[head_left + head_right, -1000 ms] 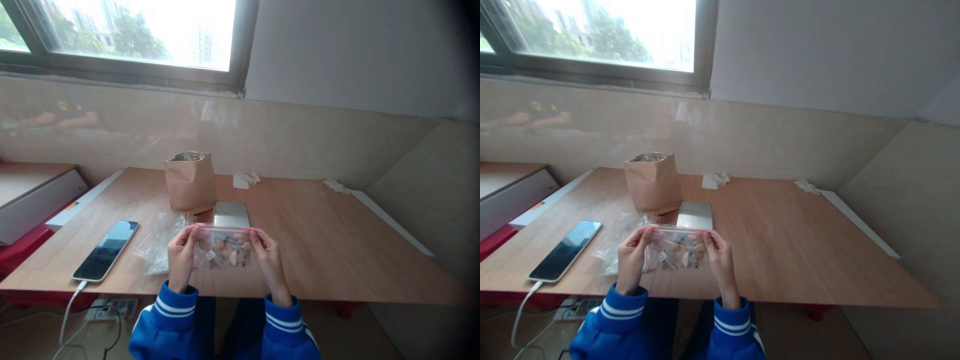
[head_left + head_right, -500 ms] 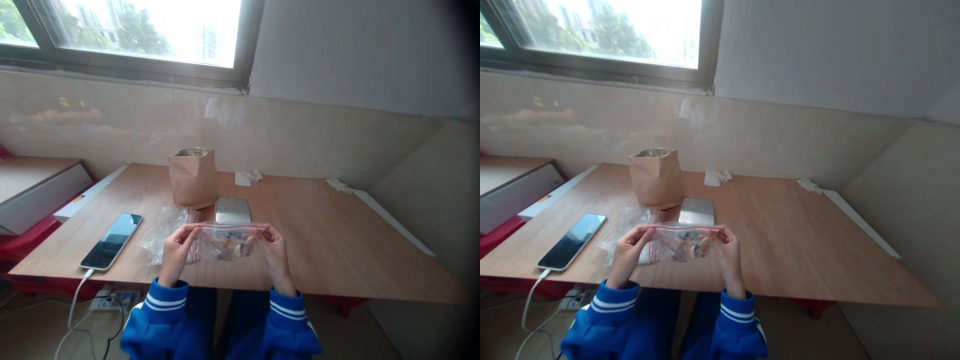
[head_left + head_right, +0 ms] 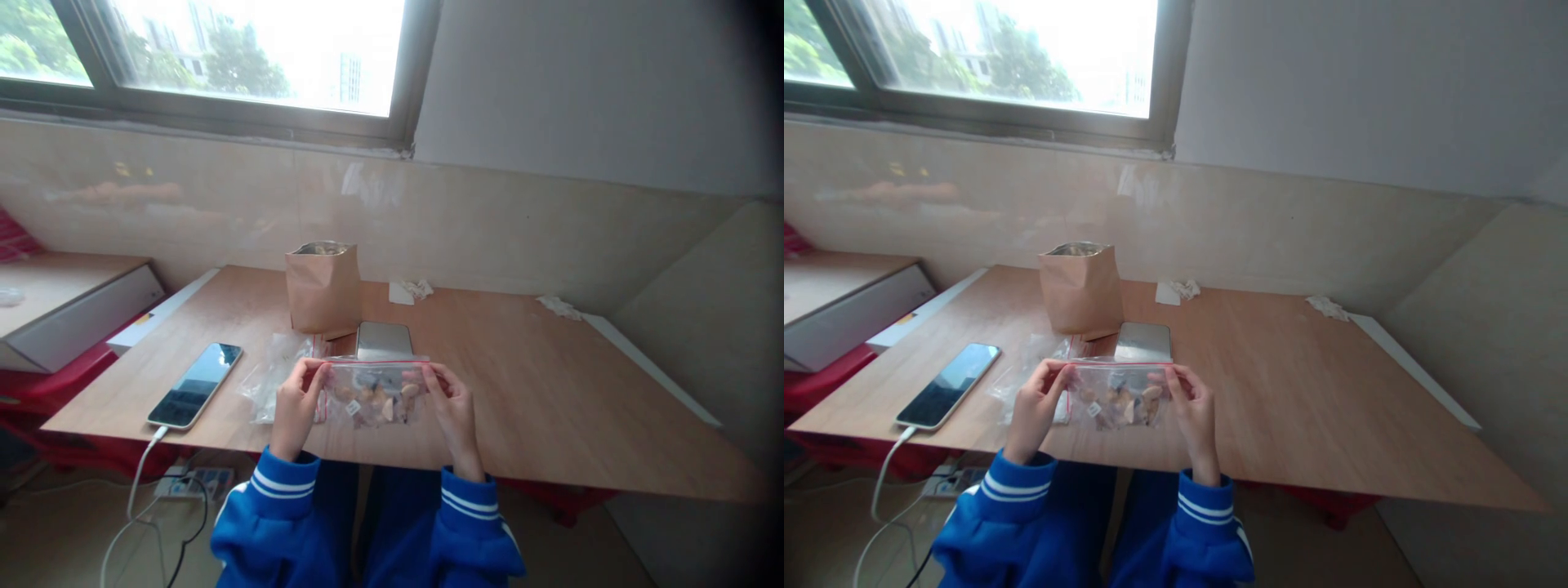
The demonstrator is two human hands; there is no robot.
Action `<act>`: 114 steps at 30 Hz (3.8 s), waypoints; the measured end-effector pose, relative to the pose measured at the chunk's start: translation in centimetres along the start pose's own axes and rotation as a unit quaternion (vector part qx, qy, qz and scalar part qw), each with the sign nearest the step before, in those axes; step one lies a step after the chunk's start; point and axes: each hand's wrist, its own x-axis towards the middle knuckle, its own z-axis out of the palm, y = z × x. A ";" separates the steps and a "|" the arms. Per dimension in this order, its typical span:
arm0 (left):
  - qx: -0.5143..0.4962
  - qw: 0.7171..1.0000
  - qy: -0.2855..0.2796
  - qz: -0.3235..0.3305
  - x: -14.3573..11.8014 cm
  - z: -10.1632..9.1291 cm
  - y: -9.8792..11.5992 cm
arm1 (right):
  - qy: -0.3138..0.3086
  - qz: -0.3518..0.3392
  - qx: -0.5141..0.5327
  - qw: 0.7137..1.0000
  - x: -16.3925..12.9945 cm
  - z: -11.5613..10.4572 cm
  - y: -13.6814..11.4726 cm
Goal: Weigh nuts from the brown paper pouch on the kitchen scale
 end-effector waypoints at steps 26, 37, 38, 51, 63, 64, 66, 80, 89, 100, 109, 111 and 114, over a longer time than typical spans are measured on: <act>-0.163 0.987 -0.002 -0.010 1.2 3.0 0.0 | 0.011 -0.002 0.056 0.998 1.0 2.8 0.4; -0.119 0.989 0.091 -0.014 0.2 3.6 -0.4 | -0.063 -0.028 0.006 0.998 0.3 1.4 0.1; -0.109 0.989 0.102 -0.015 0.1 3.6 -0.4 | -0.056 -0.029 0.006 0.998 0.1 1.4 0.1; -0.196 0.980 -0.004 -0.040 -0.6 2.7 -0.7 | 0.008 -0.036 0.027 0.999 -0.6 2.5 1.0; -0.119 0.991 0.049 -0.029 -1.3 2.1 0.3 | -0.015 -0.033 0.028 0.999 -0.8 2.1 1.1; -0.121 0.991 0.053 -0.033 -1.2 2.1 0.4 | -0.026 -0.028 0.031 0.999 -0.8 2.1 1.1; -0.130 0.989 0.059 -0.040 -1.1 1.9 0.5 | -0.056 -0.018 0.042 0.997 -0.7 2.1 1.2; -0.096 0.992 0.065 -0.053 -1.3 1.9 -0.1 | -0.005 -0.033 0.002 0.999 -1.0 3.1 0.8; -0.153 0.987 0.020 -0.050 -1.4 2.0 1.1 | 0.028 -0.035 0.072 0.996 -1.1 3.2 1.2; -0.154 0.986 0.026 -0.061 -1.4 2.0 0.6 | -0.013 -0.004 0.087 0.996 -1.0 3.6 1.5; -0.134 0.990 0.008 -0.052 -1.5 1.9 1.8 | 0.020 -0.059 0.030 0.998 -1.2 3.0 0.7; -0.121 0.991 0.014 -0.049 -1.6 1.9 1.9 | 0.027 -0.062 0.031 0.997 -1.2 3.0 0.7; -0.110 0.992 0.029 -0.047 -1.6 2.0 2.0 | 0.039 -0.055 0.042 0.997 -1.3 3.3 0.7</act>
